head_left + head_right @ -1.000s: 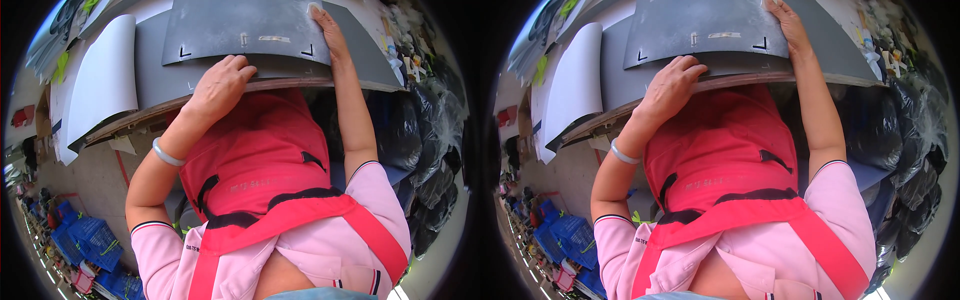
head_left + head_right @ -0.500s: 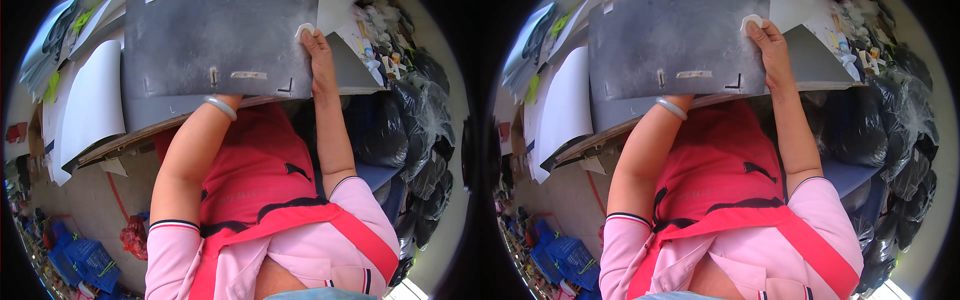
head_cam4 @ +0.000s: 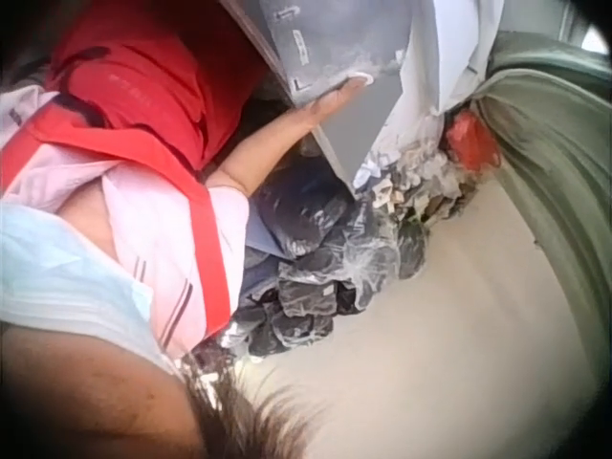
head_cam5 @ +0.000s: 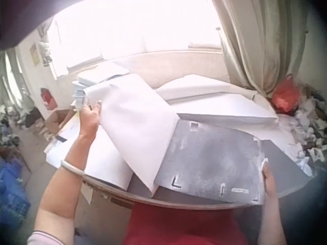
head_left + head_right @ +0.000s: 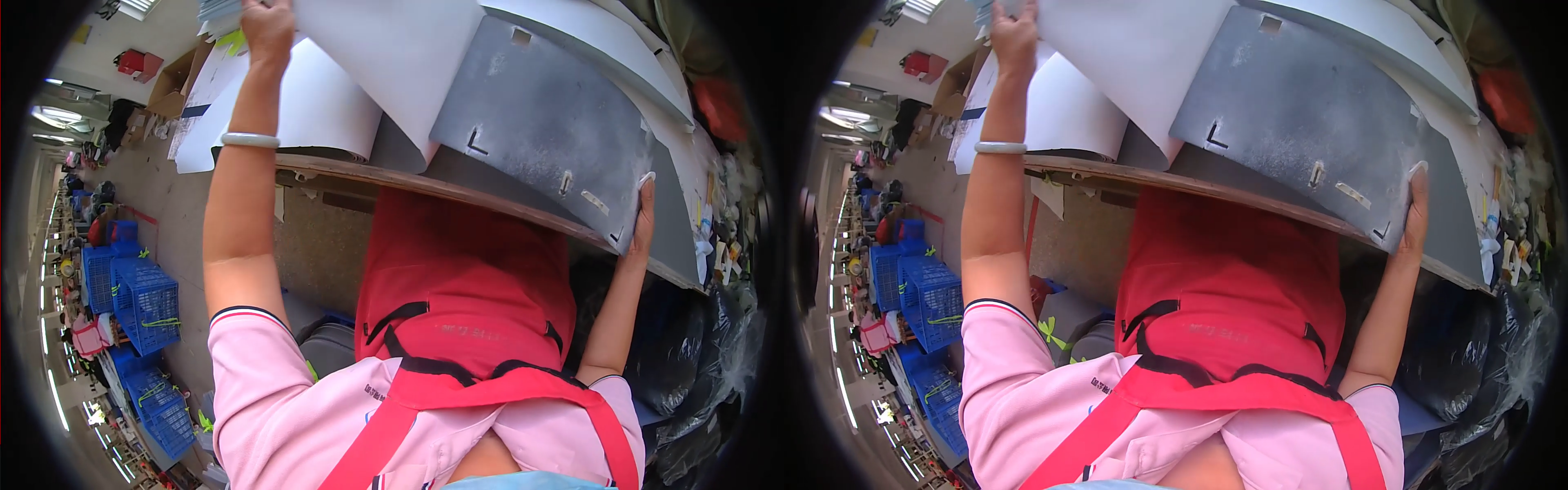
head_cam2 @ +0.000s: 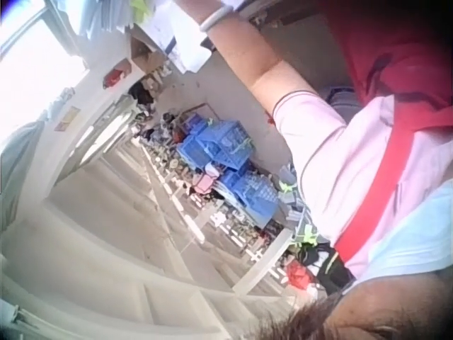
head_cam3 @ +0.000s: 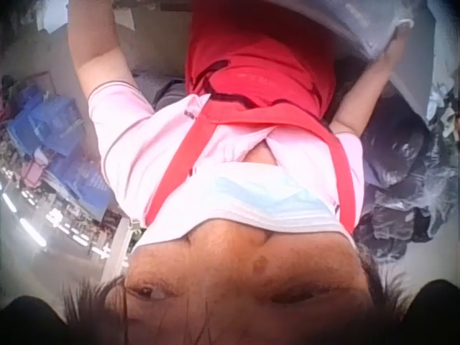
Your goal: Polishing or cleaning black rectangular plates at a factory workbench using a buffing pad.
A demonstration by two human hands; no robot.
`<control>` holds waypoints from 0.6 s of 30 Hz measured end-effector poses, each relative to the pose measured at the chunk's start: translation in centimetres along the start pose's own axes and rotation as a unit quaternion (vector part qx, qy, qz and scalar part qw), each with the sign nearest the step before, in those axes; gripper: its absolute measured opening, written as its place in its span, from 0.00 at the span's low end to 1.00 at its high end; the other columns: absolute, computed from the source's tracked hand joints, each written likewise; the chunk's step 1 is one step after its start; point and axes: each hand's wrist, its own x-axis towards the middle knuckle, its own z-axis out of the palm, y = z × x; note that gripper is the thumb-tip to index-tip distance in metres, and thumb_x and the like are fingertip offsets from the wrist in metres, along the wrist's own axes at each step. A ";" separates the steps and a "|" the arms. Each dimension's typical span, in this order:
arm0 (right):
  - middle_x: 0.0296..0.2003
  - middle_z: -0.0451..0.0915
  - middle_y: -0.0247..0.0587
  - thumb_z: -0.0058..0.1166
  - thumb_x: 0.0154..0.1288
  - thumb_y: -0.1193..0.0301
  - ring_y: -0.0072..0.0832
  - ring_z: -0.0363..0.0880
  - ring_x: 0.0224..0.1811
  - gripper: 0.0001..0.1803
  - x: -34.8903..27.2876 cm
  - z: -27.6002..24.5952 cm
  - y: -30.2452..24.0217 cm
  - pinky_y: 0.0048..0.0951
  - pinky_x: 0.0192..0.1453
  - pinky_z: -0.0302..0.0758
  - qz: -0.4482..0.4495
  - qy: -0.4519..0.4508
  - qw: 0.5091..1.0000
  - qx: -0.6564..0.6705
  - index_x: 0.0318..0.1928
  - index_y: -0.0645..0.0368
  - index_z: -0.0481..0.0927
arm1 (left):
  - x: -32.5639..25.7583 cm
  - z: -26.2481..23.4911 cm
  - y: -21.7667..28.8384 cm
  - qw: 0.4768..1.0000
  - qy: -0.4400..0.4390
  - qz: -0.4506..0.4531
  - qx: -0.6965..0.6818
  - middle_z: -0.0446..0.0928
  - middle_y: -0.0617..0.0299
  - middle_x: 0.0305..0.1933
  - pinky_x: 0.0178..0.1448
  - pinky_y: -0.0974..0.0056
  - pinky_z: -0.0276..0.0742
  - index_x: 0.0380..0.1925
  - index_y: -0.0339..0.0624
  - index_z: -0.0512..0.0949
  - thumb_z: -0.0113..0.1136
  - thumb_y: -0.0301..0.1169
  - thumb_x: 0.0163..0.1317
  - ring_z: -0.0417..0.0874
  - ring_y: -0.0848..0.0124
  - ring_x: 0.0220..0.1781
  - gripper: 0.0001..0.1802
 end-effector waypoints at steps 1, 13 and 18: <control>0.62 0.77 0.44 0.57 0.75 0.58 0.34 0.78 0.62 0.28 0.0 0.1 0.2 0.37 0.68 0.77 0.004 -0.030 1.000 0.004 0.68 0.61 0.71 | 1.1 -3.0 -2.9 0.999 -0.010 -0.036 0.010 0.80 0.51 0.52 0.51 0.62 0.80 0.59 0.35 0.72 0.66 0.32 0.68 0.83 0.65 0.49 0.23; 0.49 0.83 0.34 0.58 0.75 0.64 0.22 0.82 0.48 0.17 0.9 0.3 -0.1 0.25 0.54 0.79 0.001 0.014 0.987 -0.157 0.57 0.60 0.80 | -7.8 -26.6 -29.4 0.909 0.036 -0.415 -0.034 0.81 0.51 0.43 0.31 0.58 0.81 0.49 0.34 0.74 0.69 0.28 0.62 0.86 0.62 0.34 0.19; 0.42 0.82 0.27 0.59 0.74 0.62 0.14 0.79 0.43 0.13 1.8 0.4 -0.7 0.19 0.48 0.75 0.004 0.017 0.966 -0.259 0.51 0.57 0.82 | -7.7 -24.1 -23.7 0.894 0.113 -0.191 0.390 0.75 0.40 0.60 0.65 0.52 0.73 0.67 0.30 0.66 0.75 0.43 0.55 0.79 0.54 0.59 0.45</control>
